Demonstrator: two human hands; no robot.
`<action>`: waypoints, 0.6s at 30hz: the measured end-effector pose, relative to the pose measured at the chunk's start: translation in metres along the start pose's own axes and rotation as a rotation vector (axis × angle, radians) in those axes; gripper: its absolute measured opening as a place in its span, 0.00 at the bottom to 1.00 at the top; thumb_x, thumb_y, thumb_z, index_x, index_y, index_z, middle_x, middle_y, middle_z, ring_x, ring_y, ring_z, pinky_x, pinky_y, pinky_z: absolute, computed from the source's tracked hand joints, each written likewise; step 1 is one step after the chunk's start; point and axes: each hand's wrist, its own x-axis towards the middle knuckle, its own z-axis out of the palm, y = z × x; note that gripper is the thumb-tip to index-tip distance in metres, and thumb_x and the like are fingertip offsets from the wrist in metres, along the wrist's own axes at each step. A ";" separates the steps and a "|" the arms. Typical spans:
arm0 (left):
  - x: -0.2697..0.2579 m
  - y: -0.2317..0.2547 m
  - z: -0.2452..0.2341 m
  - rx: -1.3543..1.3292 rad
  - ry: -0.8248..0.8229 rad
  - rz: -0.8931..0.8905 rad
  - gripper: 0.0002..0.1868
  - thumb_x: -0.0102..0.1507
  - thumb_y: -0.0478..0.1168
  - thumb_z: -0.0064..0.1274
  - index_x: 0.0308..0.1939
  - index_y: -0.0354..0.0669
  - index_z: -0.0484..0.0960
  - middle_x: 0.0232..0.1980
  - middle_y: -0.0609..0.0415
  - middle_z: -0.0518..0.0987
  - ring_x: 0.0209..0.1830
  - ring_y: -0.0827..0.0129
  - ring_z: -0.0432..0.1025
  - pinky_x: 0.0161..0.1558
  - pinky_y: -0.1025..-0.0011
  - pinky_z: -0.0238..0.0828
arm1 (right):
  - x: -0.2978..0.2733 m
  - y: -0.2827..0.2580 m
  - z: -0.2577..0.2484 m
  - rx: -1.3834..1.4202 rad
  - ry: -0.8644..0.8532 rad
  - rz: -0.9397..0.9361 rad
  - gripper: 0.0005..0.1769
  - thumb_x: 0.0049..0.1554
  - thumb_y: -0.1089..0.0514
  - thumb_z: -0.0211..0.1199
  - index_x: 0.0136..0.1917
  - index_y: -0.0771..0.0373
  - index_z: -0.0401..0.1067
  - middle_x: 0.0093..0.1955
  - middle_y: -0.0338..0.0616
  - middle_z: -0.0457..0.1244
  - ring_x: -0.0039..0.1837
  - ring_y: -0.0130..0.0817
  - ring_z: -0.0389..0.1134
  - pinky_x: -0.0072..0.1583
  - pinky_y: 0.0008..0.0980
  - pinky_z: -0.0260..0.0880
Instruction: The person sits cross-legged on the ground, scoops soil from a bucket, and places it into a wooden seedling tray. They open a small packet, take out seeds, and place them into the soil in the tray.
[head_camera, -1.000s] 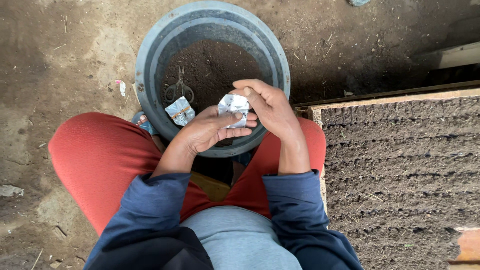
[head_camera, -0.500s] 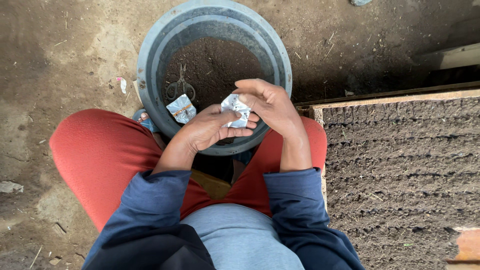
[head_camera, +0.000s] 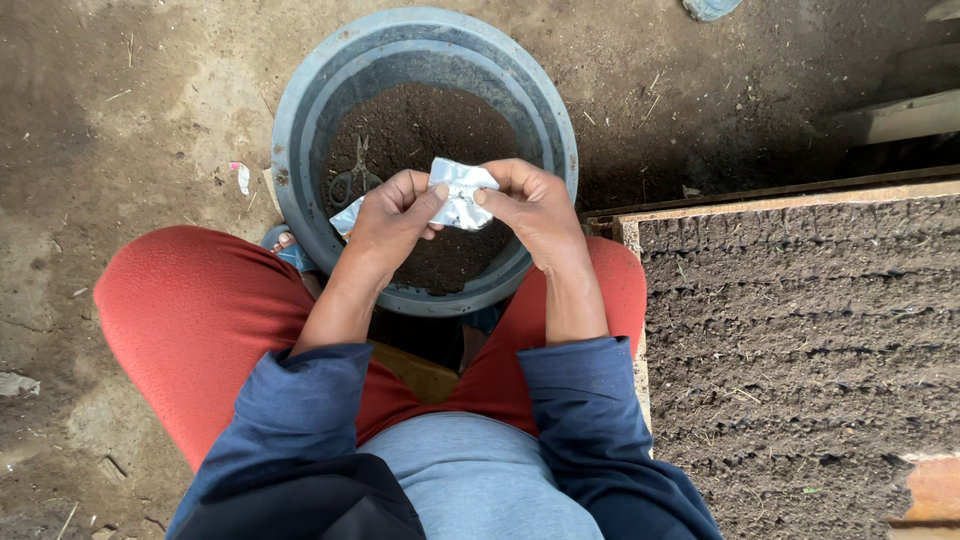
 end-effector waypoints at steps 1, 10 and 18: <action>0.000 -0.001 -0.001 0.001 0.000 -0.001 0.13 0.71 0.42 0.56 0.49 0.33 0.82 0.33 0.51 0.79 0.33 0.73 0.78 0.34 0.81 0.82 | 0.000 0.002 0.000 0.001 0.001 0.001 0.12 0.55 0.63 0.73 0.54 0.63 0.80 0.41 0.42 0.69 0.43 0.20 0.66 0.49 0.23 0.71; 0.003 -0.012 0.017 0.029 0.104 0.085 0.21 0.69 0.49 0.61 0.55 0.38 0.75 0.39 0.48 0.78 0.40 0.67 0.75 0.42 0.67 0.85 | 0.003 0.032 0.029 0.223 0.157 -0.033 0.06 0.58 0.59 0.71 0.48 0.61 0.77 0.34 0.36 0.64 0.37 0.18 0.63 0.42 0.16 0.64; -0.004 0.001 0.014 0.255 0.371 0.217 0.10 0.77 0.45 0.46 0.44 0.45 0.73 0.33 0.53 0.76 0.33 0.69 0.71 0.36 0.74 0.71 | 0.000 0.031 0.049 -0.126 0.073 0.061 0.25 0.64 0.42 0.61 0.50 0.69 0.74 0.41 0.60 0.66 0.46 0.45 0.74 0.45 0.44 0.82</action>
